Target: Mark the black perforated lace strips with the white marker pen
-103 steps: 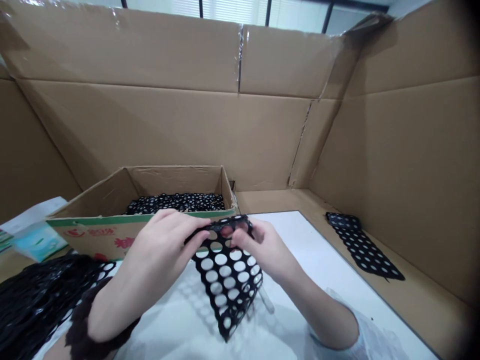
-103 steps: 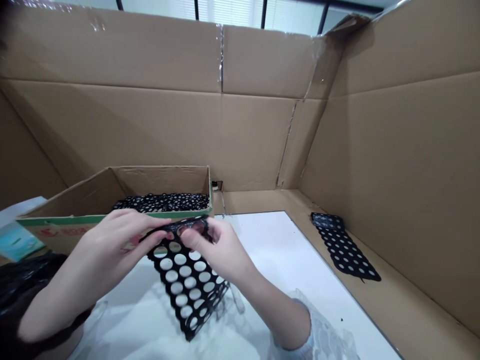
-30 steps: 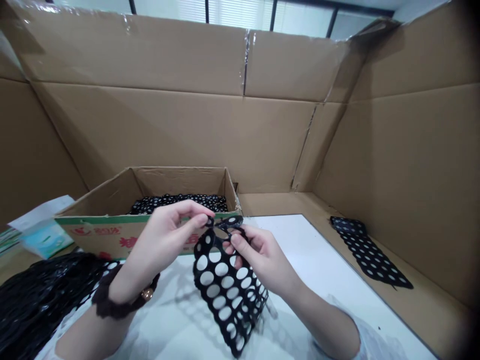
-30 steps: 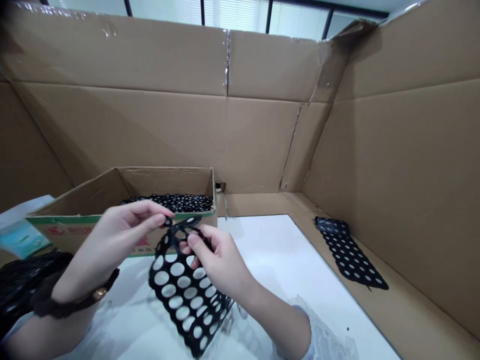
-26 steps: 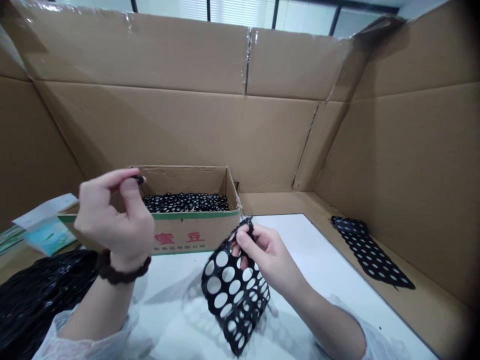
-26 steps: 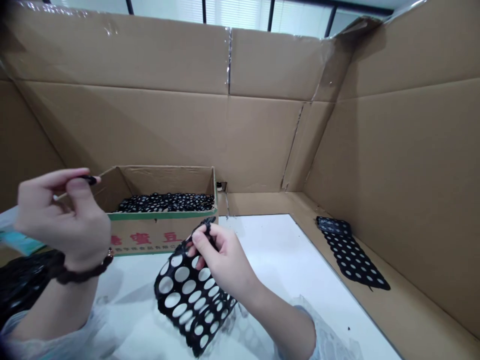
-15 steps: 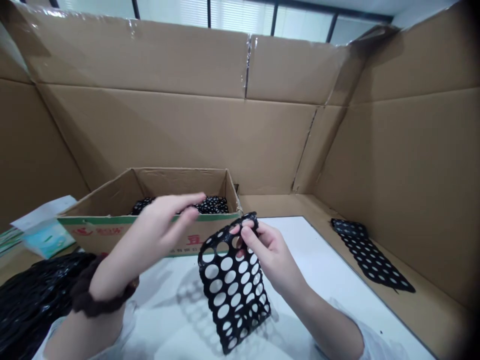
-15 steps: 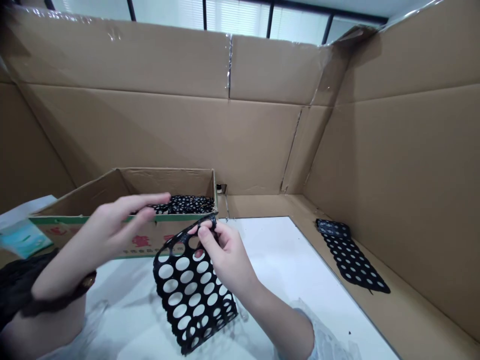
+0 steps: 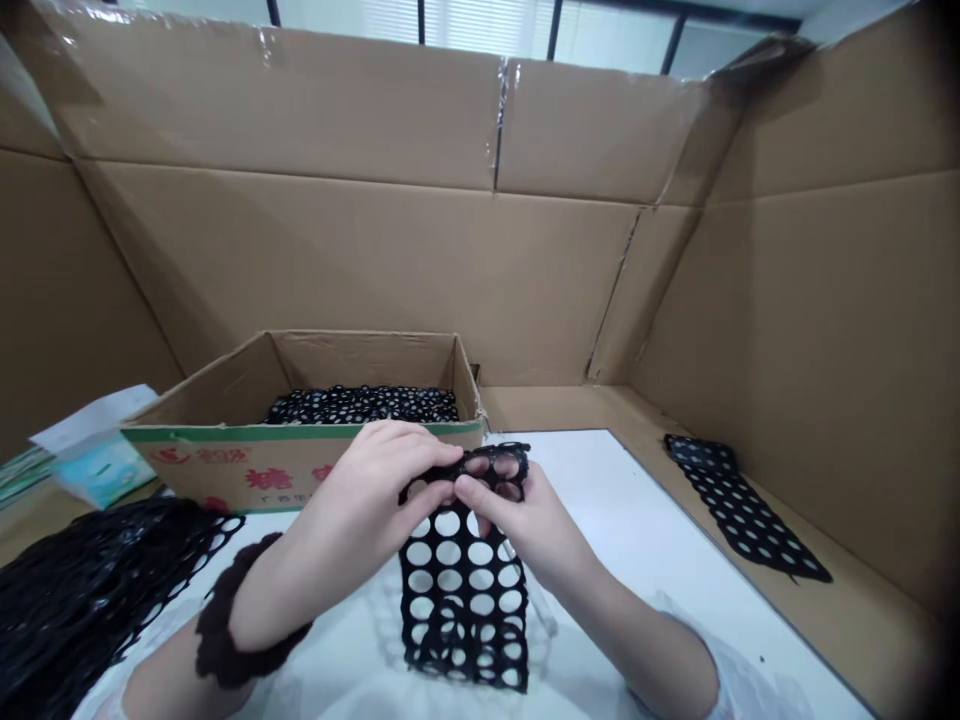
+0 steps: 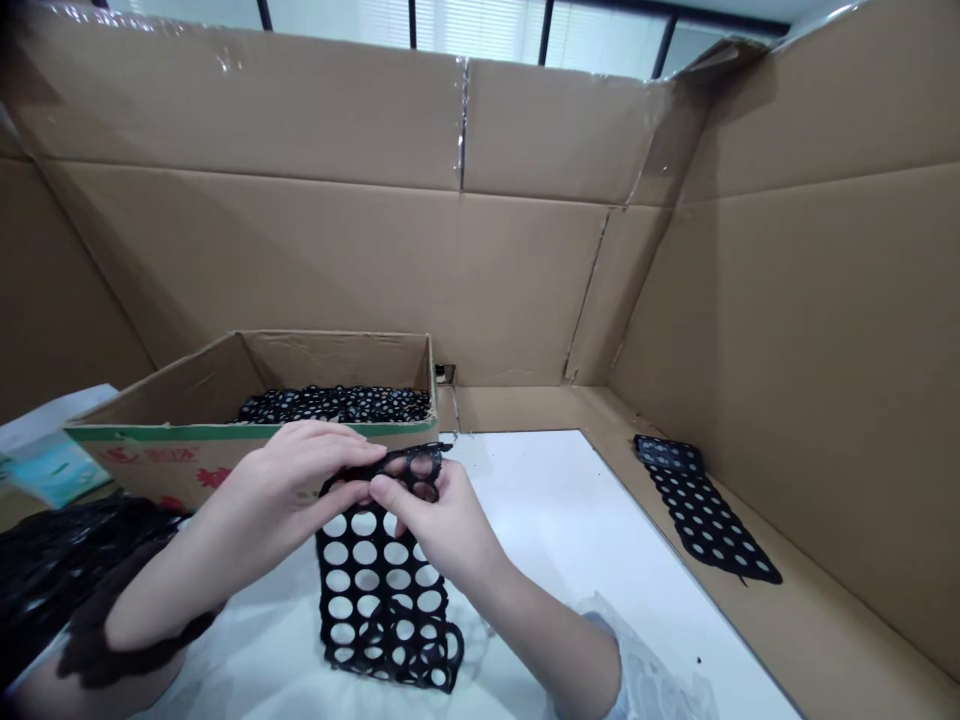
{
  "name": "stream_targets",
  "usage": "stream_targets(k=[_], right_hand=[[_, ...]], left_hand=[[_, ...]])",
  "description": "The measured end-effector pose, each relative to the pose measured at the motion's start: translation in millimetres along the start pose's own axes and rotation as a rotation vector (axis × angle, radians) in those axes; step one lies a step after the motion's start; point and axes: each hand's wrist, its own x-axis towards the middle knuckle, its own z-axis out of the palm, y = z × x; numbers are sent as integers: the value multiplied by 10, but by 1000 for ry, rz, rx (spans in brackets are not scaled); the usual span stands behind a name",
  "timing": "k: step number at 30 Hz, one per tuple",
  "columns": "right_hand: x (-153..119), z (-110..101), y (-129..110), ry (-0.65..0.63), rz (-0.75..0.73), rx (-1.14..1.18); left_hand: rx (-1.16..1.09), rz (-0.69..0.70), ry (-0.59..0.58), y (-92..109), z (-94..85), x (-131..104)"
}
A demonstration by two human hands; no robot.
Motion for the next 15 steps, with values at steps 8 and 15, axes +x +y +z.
stream_targets(k=[8,15], right_hand=[[-77,27,-11,-3,-52,-102],[-100,5,-12,-49,-80,-170]], left_hand=[[-616,-393,-259,-33,-84,133],[-171,-367,152,-121,-243,-62]])
